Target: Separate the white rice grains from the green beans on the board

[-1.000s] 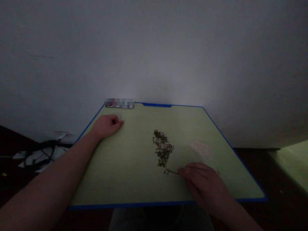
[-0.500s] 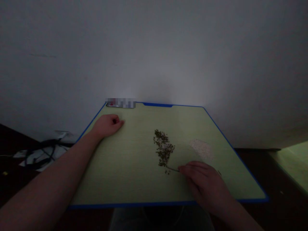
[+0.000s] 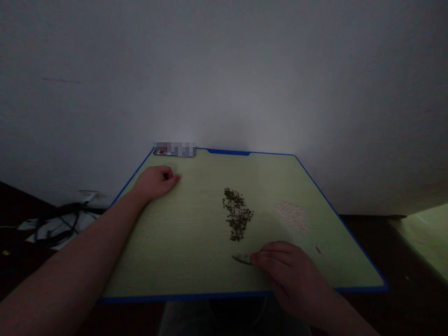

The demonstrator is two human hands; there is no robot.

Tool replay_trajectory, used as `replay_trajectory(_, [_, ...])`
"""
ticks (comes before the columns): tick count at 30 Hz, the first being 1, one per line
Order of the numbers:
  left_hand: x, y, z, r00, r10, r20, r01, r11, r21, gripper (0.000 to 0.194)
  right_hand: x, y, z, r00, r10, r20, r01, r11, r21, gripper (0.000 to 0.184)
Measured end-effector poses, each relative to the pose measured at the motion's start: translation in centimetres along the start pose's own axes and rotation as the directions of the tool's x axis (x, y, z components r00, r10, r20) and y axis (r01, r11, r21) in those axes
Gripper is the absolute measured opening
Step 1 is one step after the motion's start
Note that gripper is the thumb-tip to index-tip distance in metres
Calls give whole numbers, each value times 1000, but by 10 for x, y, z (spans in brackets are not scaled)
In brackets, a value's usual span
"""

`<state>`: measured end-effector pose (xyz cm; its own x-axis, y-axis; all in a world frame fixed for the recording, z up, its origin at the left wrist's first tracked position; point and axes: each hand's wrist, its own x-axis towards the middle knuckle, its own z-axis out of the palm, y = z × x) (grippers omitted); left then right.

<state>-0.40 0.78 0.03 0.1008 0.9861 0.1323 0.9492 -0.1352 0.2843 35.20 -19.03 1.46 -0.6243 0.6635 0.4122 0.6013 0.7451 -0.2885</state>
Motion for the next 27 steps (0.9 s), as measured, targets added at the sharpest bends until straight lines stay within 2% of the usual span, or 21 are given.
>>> replay_trajectory(4, [1, -1, 0, 1000, 5, 4, -5, 1000, -3, 41, -1, -10, -4, 997, -63, -35, 65, 996, 53, 35])
replay_trajectory(9, [1, 0, 0, 1000, -10, 22, 9, 1000, 22, 42, -1, -22, -9, 978, -139, -156, 140, 990, -1, 22])
replay_trajectory(15, [0, 3, -1, 1000, -11, 13, 10, 999, 39, 41, -5, -27, -10, 971, -165, -175, 160, 986, -42, 32])
replay_trajectory(20, [1, 2, -1, 1000, -5, 8, 5, 1000, 16, 40, -7, -28, -11, 960, -160, -228, 135, 984, -119, 32])
replay_trajectory(23, [0, 2, 0, 1000, -4, 5, 4, 1000, 19, 39, -7, -31, 0, 954, -155, -257, 101, 972, -212, 29])
replay_trajectory(27, [-1, 3, -1, 1000, -17, 7, 17, 1000, 26, 39, -2, -40, 30, 949, -154, -274, 52, 936, -347, 36])
